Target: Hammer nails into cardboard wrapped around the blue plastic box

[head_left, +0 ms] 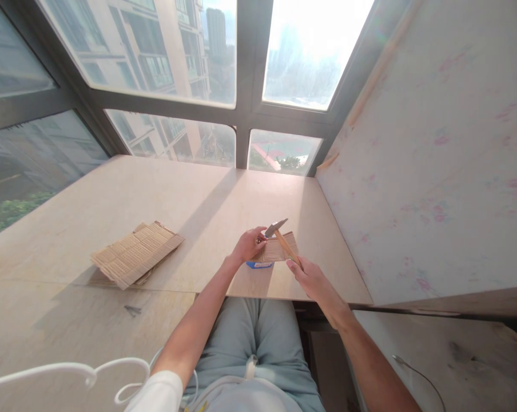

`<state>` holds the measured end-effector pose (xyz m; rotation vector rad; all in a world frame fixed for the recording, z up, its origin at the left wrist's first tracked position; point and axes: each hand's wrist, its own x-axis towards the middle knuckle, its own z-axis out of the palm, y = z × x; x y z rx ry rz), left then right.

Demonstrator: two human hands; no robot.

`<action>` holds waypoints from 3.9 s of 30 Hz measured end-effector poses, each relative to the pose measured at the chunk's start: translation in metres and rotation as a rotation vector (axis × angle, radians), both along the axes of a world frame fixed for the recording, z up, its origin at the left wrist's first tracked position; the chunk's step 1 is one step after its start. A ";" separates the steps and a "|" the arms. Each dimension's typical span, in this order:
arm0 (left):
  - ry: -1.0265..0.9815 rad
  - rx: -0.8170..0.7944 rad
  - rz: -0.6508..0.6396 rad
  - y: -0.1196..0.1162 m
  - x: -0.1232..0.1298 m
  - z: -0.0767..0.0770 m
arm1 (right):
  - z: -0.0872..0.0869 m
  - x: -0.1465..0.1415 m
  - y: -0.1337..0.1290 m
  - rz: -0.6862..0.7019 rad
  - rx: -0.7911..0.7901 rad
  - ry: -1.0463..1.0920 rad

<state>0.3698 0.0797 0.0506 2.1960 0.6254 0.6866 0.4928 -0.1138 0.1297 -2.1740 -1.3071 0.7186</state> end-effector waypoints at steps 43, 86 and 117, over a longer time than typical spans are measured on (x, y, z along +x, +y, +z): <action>0.772 0.018 1.102 -0.087 -0.332 -0.041 | -0.016 -0.081 -0.043 -0.197 0.011 0.793; -0.134 -0.105 0.343 -0.027 -0.084 0.079 | -0.005 -0.031 -0.073 -0.395 0.174 0.860; 0.359 0.129 -0.288 0.025 0.022 0.057 | -0.016 -0.022 -0.065 -0.357 0.110 0.874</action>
